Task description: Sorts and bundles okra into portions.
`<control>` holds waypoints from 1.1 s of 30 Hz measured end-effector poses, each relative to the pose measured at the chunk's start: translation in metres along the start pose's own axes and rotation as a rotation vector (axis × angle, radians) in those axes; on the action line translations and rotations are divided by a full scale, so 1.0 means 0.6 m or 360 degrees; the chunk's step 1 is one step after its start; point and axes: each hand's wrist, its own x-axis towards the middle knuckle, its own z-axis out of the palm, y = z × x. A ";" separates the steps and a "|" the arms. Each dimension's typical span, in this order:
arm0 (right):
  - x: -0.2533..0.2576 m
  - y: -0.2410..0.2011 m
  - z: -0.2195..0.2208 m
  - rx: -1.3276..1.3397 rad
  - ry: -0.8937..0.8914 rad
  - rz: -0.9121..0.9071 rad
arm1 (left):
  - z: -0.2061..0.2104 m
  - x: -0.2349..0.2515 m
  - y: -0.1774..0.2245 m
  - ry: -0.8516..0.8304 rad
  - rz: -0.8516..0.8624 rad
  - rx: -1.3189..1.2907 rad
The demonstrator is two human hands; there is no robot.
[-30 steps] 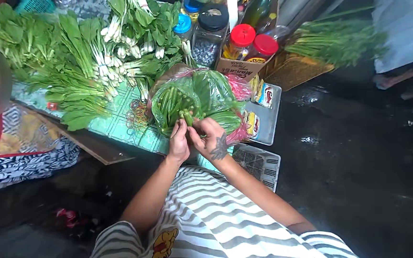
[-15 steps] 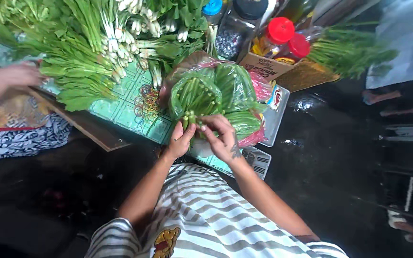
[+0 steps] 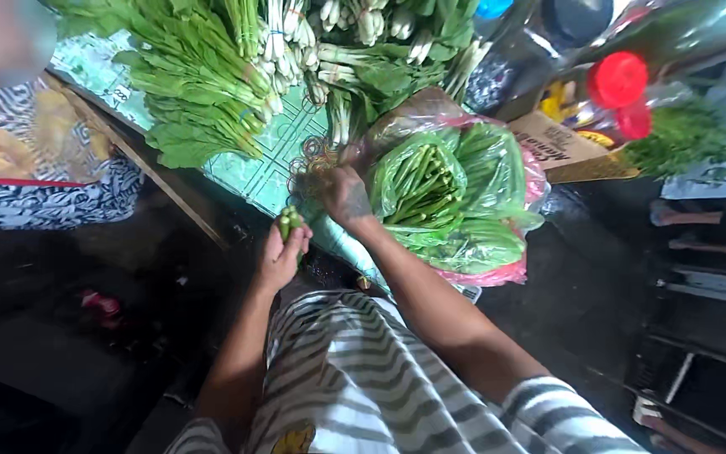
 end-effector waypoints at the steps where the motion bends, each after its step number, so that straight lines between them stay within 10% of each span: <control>1: 0.044 0.002 0.015 -0.0217 0.0049 0.0017 | -0.020 -0.003 -0.005 0.0053 0.0013 0.0026; 7: 0.198 0.027 -0.005 -0.0843 -0.0118 -0.0066 | -0.088 -0.045 -0.033 0.0307 0.0032 0.0018; 14: 0.160 0.020 -0.069 0.0513 -0.0216 0.0020 | -0.088 -0.008 -0.027 0.0255 0.0022 -0.0121; 23: 0.207 0.035 -0.026 -0.0988 -0.0565 -0.0337 | -0.028 0.070 0.014 0.0016 0.0162 -0.0028; 33: 0.212 0.029 -0.066 -0.0638 -0.0591 -0.0318 | -0.065 -0.038 -0.054 0.0214 -0.0052 -0.0193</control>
